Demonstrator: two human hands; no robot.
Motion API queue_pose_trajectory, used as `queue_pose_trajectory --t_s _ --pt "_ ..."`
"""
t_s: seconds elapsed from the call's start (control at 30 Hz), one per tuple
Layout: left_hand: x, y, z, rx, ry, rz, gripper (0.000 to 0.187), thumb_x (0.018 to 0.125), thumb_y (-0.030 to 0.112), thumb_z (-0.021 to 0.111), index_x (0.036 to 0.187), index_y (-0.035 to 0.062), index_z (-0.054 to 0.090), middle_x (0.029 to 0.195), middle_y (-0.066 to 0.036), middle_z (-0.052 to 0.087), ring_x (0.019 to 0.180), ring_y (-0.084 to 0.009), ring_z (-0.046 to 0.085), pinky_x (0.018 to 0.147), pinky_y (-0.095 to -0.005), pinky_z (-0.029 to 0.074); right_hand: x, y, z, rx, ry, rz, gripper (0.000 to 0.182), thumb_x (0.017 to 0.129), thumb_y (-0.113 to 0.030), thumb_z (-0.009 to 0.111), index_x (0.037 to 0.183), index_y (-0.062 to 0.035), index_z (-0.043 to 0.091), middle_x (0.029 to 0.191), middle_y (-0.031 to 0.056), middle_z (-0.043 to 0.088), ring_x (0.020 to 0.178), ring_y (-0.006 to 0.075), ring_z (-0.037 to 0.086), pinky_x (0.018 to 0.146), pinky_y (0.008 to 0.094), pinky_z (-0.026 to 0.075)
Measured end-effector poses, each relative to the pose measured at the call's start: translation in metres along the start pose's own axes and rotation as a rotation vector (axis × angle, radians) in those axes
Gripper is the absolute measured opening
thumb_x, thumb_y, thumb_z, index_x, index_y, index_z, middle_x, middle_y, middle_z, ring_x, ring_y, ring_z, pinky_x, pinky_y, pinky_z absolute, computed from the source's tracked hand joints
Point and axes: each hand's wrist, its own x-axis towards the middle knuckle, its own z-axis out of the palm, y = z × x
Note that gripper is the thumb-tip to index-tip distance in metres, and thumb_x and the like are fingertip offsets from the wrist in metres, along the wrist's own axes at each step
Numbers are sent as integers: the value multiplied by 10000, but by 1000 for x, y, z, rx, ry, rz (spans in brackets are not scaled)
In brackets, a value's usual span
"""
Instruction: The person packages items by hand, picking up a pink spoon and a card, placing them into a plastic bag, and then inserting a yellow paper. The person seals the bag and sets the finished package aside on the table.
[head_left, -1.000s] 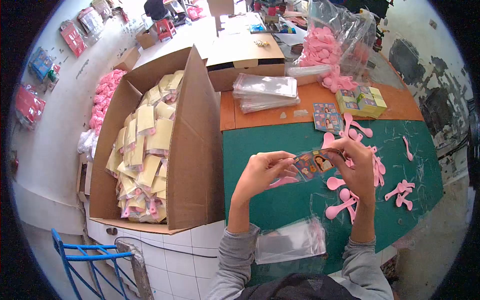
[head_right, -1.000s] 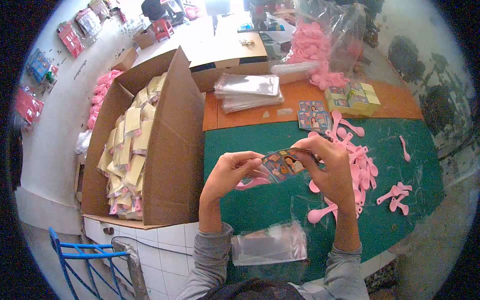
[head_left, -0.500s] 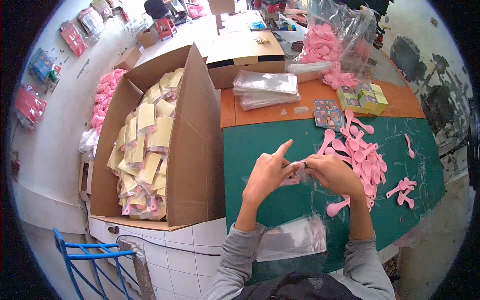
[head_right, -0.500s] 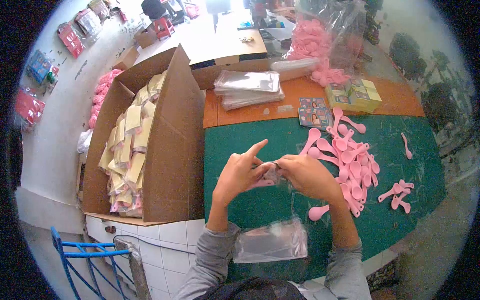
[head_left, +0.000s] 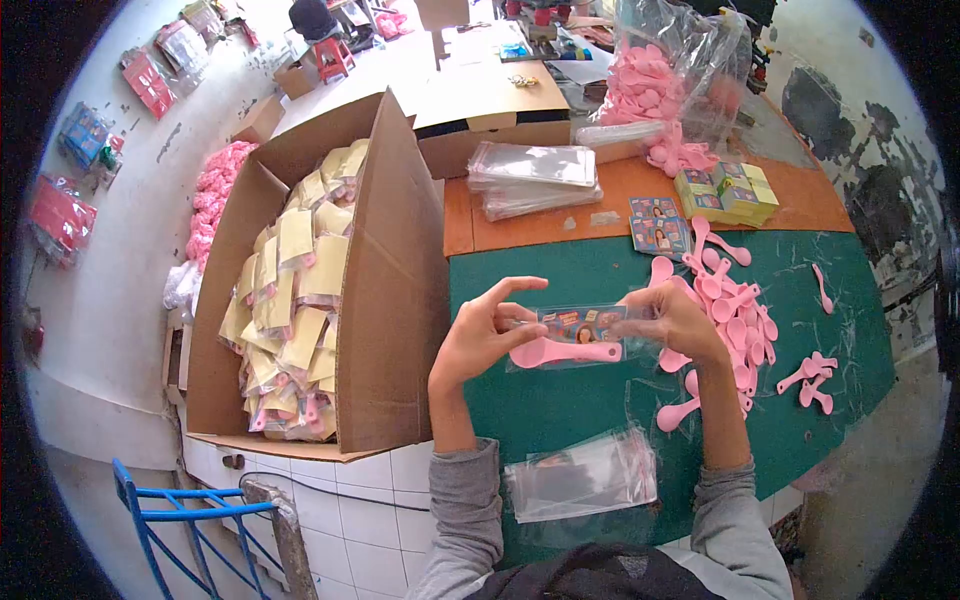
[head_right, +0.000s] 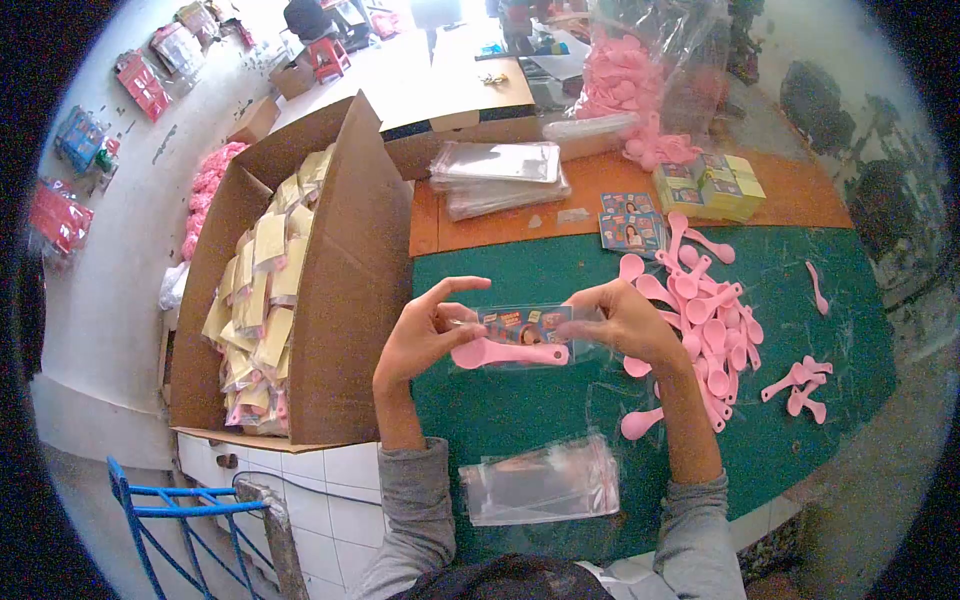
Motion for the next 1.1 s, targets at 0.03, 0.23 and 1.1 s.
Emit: queue_pose_trajectory --t_s 0.03,0.23,1.1 --pt "1 2 2 -12 9 -14 550 769 9 684 1267 69 459 783 -2 604 722 -41 540 657 -198 458 1 4 1 14 12 -15 213 702 -106 750 662 -57 547 601 -72 480 572 13 403 485 201 301" --pt "0 2 3 -130 -55 38 592 761 13 696 1292 74 440 851 -16 605 791 -64 555 747 -228 476 1 1 -3 17 145 -57 184 717 -129 736 712 -29 583 611 -48 502 594 36 445 518 212 359" --pt "-51 -64 72 -409 194 -293 457 958 86 370 1391 112 224 1072 -176 608 993 -240 613 763 -338 550 2 23 84 -582 -7 -235 158 767 -130 634 889 -45 580 724 112 608 678 287 618 612 386 480"
